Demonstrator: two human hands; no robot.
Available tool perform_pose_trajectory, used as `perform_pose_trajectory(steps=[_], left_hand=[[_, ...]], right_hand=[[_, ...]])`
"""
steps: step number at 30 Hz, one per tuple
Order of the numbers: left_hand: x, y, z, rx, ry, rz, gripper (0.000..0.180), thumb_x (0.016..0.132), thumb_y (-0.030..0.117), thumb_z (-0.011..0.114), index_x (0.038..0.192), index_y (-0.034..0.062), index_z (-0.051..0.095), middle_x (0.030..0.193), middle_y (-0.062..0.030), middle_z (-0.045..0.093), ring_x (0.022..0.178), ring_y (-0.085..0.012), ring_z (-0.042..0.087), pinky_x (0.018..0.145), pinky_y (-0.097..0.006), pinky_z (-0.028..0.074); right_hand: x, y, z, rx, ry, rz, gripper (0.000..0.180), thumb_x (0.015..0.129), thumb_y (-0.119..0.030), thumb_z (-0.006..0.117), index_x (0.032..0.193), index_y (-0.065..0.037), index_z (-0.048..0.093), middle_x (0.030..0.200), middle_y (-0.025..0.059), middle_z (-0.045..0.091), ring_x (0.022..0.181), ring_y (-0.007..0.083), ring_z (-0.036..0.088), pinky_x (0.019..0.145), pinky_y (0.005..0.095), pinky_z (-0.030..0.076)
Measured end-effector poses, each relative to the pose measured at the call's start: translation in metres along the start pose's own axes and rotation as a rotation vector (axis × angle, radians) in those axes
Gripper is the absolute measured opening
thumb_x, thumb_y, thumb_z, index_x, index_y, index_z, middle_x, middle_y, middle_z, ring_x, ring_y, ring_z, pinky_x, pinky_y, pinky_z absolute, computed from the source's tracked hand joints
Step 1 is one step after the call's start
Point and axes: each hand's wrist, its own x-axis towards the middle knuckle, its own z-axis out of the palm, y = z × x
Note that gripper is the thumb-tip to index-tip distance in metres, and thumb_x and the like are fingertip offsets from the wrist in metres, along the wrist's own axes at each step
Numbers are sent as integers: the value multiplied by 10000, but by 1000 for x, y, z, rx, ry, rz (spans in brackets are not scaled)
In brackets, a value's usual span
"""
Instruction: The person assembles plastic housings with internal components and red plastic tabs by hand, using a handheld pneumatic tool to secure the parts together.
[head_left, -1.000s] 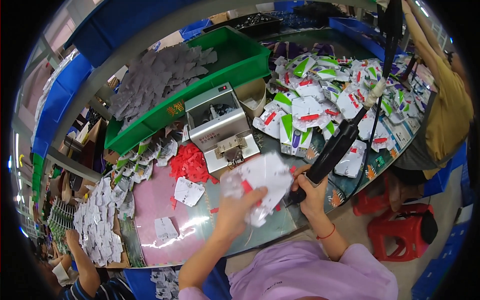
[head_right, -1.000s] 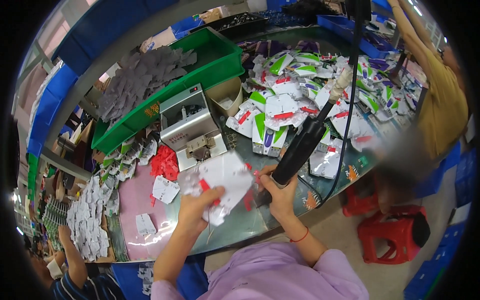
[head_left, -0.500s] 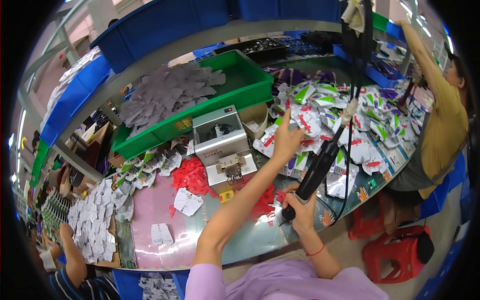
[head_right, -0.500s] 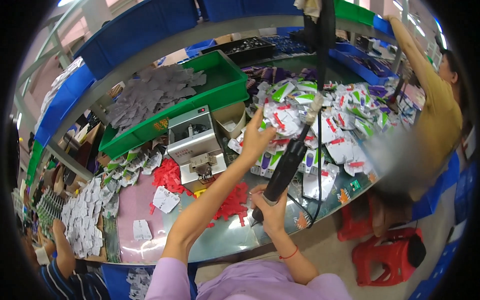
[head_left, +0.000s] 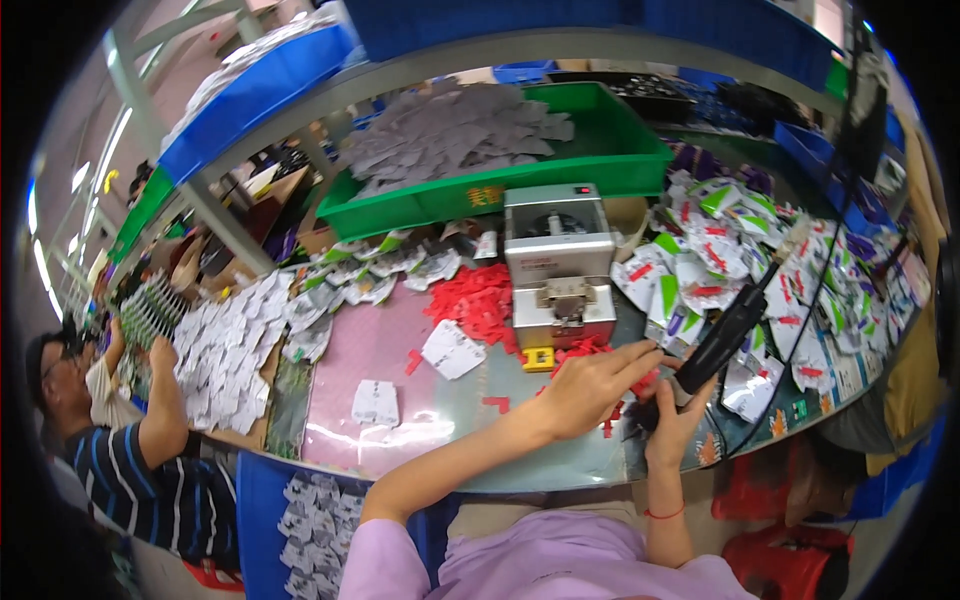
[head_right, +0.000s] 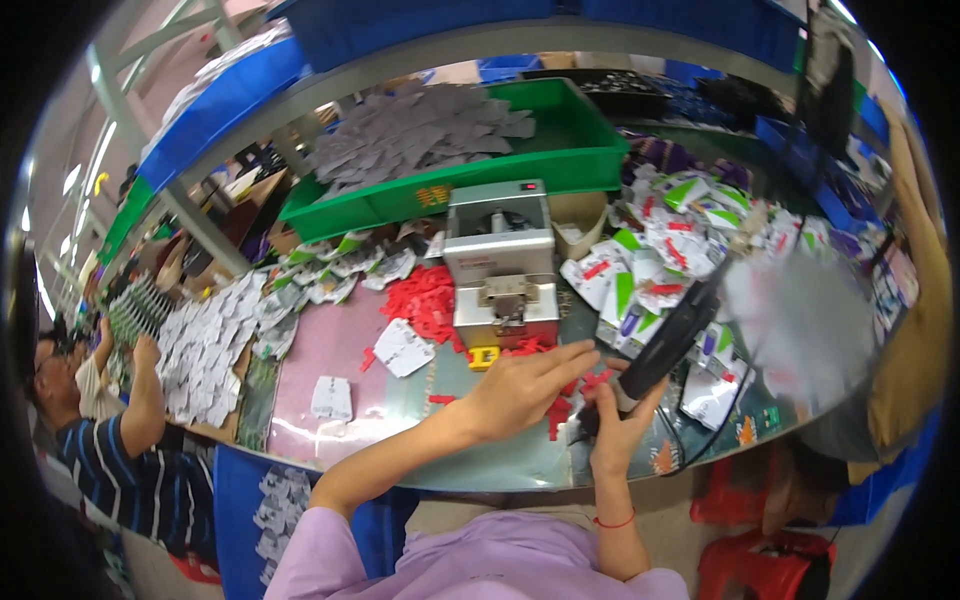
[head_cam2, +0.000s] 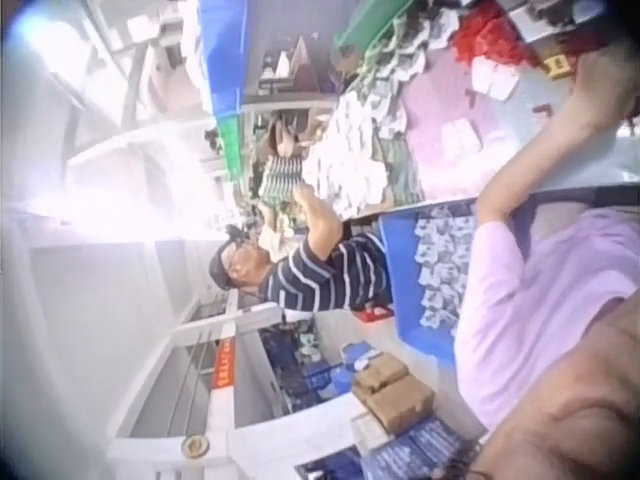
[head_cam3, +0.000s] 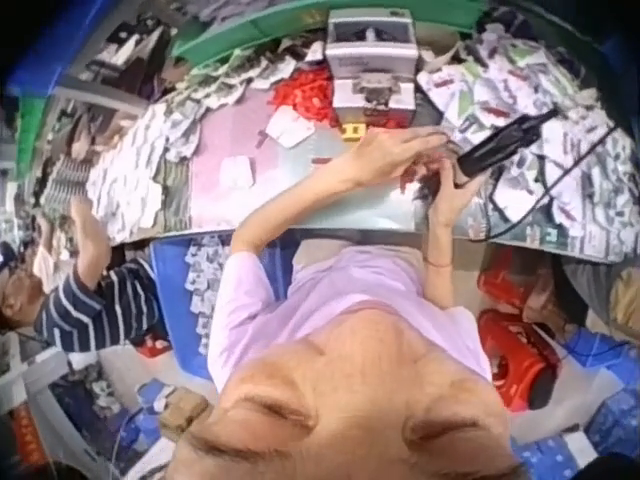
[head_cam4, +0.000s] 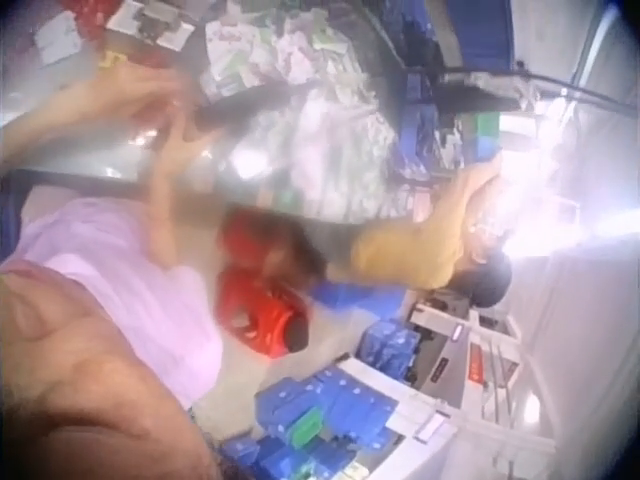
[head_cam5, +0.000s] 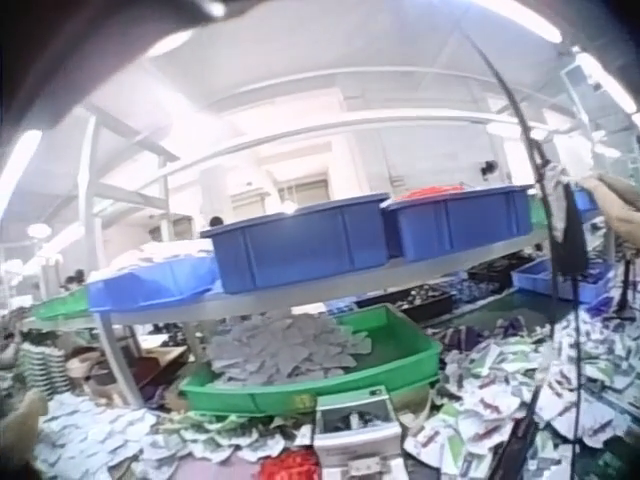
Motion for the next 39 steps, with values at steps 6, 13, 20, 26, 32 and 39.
perform_pose_trajectory(steps=[6, 13, 20, 26, 32, 39], left_hand=[[-66, 1, -26, 8, 107, -190, 472, 714, 9, 520, 1179, 58, 456, 1108, -134, 548, 790, -275, 605, 596, -341, 509], [-114, 4, -57, -67, 157, -574, 380, 730, -1, 555, 1105, 63, 544, 914, -148, 620, 749, -278, 619, 616, -317, 508], [-132, -9, -56, -24, 391, -487, 306, 774, 13, 521, 1080, 14, 539, 762, -175, 596, 632, -300, 590, 562, -351, 462], [-133, -14, -57, -21, 363, -533, 291, 781, 14, 521, 1071, 9, 546, 821, -179, 610, 698, -295, 607, 606, -332, 480], [-130, -16, -53, -182, 446, -621, 256, 812, 38, 514, 1065, 10, 551, 769, -141, 636, 674, -217, 639, 592, -282, 500], [-118, -11, -35, -220, 548, -633, 129, 761, 37, 594, 884, 6, 610, 630, -95, 603, 487, -161, 580, 446, -265, 440]], right_hand=[[9, -5, 0, -8, 45, -68, 537, 811, 20, 497, 1279, -33, 240, 1011, 106, 518, 585, 92, 479, 506, 222, 410], [11, 3, 6, -185, 57, -130, 543, 834, -32, 509, 1308, -67, 247, 1089, 114, 494, 801, 129, 500, 668, 229, 414], [-1, -4, 11, -514, 88, -580, 661, 809, 3, 494, 1357, -54, 128, 1343, 184, 252, 1245, 257, 260, 986, 397, 227], [-9, 10, 3, -487, 65, -1003, 473, 792, 27, 500, 1215, 44, 291, 1219, 216, 379, 1102, 316, 405, 908, 420, 343], [-19, 13, 0, -455, -406, -859, 290, 781, 73, 470, 1065, 10, 479, 798, 163, 587, 654, 249, 564, 594, 309, 463], [-15, 5, 9, -545, -648, -953, 236, 747, 38, 547, 964, -52, 535, 729, 98, 606, 540, 211, 571, 469, 279, 448]])
